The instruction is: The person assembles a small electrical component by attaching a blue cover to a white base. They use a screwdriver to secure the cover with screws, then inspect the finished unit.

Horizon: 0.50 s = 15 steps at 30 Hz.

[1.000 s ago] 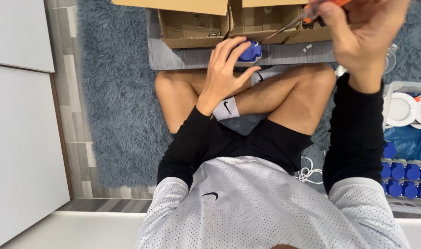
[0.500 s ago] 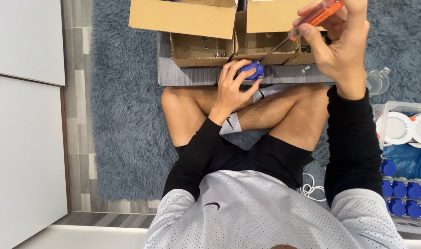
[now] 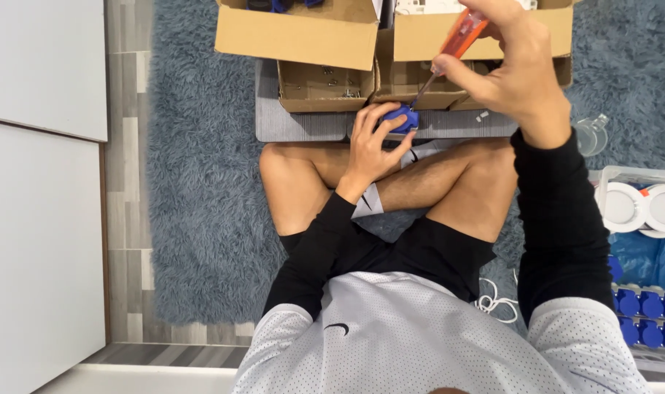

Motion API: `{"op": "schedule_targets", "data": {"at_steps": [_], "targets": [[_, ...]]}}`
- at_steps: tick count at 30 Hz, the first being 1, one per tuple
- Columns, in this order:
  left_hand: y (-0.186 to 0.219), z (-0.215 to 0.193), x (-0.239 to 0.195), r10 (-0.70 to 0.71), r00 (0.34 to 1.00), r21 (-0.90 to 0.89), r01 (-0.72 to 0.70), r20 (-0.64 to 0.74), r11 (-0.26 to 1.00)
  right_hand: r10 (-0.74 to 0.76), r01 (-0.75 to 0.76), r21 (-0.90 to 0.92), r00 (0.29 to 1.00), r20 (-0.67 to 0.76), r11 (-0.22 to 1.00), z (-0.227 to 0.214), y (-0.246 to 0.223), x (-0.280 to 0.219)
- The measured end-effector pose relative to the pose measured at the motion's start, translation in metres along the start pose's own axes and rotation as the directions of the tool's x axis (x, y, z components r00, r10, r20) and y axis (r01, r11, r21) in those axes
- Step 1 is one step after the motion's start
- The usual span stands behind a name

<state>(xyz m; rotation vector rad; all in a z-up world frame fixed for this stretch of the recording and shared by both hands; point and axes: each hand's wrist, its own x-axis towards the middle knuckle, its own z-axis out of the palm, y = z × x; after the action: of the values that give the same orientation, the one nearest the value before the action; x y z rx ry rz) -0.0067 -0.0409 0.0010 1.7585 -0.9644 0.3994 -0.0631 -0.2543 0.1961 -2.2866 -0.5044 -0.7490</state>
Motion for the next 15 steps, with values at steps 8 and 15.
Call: {"op": "schedule_targets", "data": {"at_steps": [8, 15], "targets": [[-0.001, 0.002, -0.001, 0.000, 1.000, -0.024, -0.001, -0.007, 1.000, -0.043, 0.006, -0.252, 0.989, -0.141, 0.968, 0.020, 0.012, -0.001], [-0.002, 0.004, -0.003, -0.013, 1.000, -0.039, 0.013, -0.021, 0.999, 0.117, -0.129, 0.077, 0.982, 0.146, 0.989, -0.013, -0.024, 0.019]]}}
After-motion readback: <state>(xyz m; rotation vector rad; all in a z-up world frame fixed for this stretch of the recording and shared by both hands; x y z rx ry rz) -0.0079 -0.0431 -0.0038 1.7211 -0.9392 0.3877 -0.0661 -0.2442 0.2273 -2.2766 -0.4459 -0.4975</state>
